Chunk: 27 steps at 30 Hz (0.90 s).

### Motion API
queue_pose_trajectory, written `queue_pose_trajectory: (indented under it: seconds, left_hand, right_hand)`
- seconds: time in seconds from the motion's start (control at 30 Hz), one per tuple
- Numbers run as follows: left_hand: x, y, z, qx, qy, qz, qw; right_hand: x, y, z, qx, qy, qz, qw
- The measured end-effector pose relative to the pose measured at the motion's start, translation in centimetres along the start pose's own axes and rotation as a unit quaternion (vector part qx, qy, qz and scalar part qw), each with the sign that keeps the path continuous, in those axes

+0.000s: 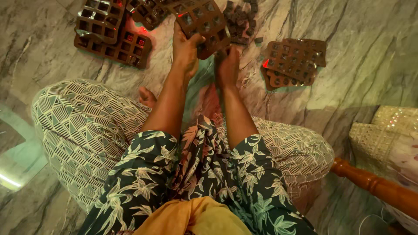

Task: The person sits on the floor and assembles small LED light modules into brown plastic grid trays. They pick up individual modules and press them into the grid slots, occasionally adjusting the trays and handling loose pieces.

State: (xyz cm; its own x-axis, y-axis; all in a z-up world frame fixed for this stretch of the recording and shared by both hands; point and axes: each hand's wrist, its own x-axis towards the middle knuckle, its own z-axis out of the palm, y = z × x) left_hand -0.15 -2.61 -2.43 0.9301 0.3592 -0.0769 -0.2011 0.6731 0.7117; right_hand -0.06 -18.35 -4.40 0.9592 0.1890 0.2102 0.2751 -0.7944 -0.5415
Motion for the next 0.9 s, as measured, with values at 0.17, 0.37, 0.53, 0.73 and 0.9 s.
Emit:
queue_pose_trajectory:
  seconds: [0.17, 0.37, 0.53, 0.73, 0.9]
  left_hand:
    - [0.0, 0.4, 0.2, 0.015, 0.021, -0.010, 1.000]
    - [0.1, 0.2, 0.2, -0.031, 0.034, 0.001, 0.999]
    - [0.6, -0.5, 0.0, 0.010, 0.036, 0.031, 0.999]
    - [0.7, -1.0, -0.1, 0.026, 0.033, 0.026, 0.999]
    - [0.2, 0.0, 0.7, 0.050, 0.019, 0.051, 0.997]
  right_hand:
    - [0.8, 0.3, -0.1, 0.046, 0.137, -0.095, 0.985]
    - [1.2, 3.1, 0.3, 0.088, 0.133, -0.037, 0.986]
    - [2.1, 4.5, 0.6, 0.021, 0.140, -0.009, 0.990]
    - [1.9, 3.9, -0.1, 0.022, 0.115, -0.009, 0.993]
    - [3.0, 1.6, -1.7, 0.345, 0.185, 0.061, 0.918]
